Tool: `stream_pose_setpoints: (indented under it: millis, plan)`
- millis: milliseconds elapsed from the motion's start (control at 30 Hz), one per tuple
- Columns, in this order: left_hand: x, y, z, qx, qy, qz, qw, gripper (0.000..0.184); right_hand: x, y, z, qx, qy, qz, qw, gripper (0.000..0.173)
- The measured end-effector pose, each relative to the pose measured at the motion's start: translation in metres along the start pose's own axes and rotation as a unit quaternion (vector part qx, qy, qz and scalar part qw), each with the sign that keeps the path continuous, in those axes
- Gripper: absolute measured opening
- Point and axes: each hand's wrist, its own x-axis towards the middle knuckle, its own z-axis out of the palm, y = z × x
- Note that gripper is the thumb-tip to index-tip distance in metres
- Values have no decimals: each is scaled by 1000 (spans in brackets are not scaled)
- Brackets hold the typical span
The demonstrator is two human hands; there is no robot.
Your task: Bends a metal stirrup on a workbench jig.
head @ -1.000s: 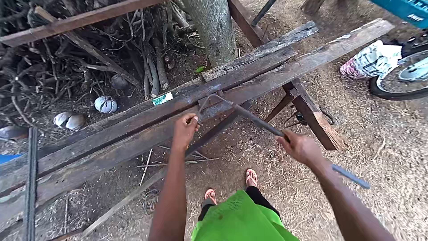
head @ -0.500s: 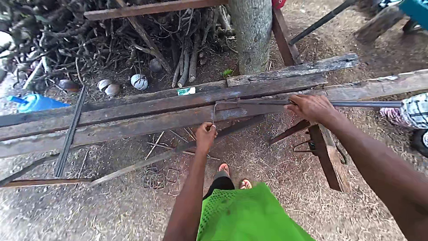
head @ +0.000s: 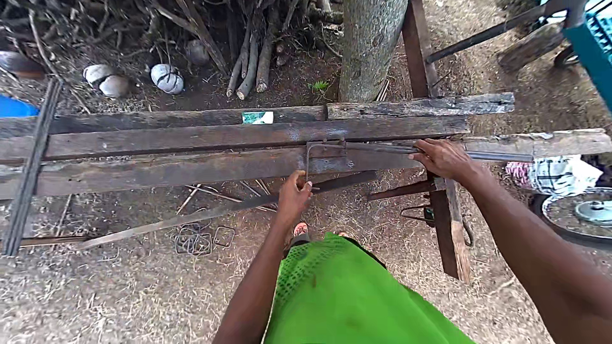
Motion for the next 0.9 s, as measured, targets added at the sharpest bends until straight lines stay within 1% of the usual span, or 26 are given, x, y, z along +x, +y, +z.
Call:
stream_pose_setpoints:
  millis: [67, 200, 300, 400, 500, 567, 633, 700, 767, 833, 900]
  plan:
    - [-1, 1, 2, 0, 15, 5, 1000, 39, 1, 0, -5, 5, 2, -4, 1000, 38]
    - [-2, -3, 13, -38, 76, -18, 996, 40, 10, 13, -17, 15, -18, -10, 1000, 40]
    - [1, -3, 16, -40, 123, -25, 991, 44, 14, 40, -21, -8, 0, -16, 1000, 39]
    - [3, -5, 19, -20, 115, -27, 993, 49, 18, 64, -19, 5, -7, -17, 1000, 39]
    - [6, -3, 27, -1, 114, -25, 993, 50, 20, 78, -13, 13, -17, -14, 1000, 38]
    - [4, -1, 25, 57, 103, -21, 993, 47, 20, 83, -4, 16, -11, -15, 1000, 35]
    - [1, 7, 15, 173, 105, 8, 979, 39, 20, 87, 6, 25, -8, -18, 999, 34]
    - [4, 18, 9, 244, 129, 61, 959, 32, 18, 88, 13, 42, -12, -16, 999, 36]
    - [18, 27, 7, 255, 146, 89, 952, 38, 19, 88, 16, 45, -24, -12, 999, 36]
    - [38, 32, 8, 250, 143, 111, 951, 41, 22, 88, 16, 43, -61, 1, 997, 39]
    - [58, 28, 10, 248, 149, 142, 947, 34, 22, 88, 18, 44, -77, 5, 996, 41]
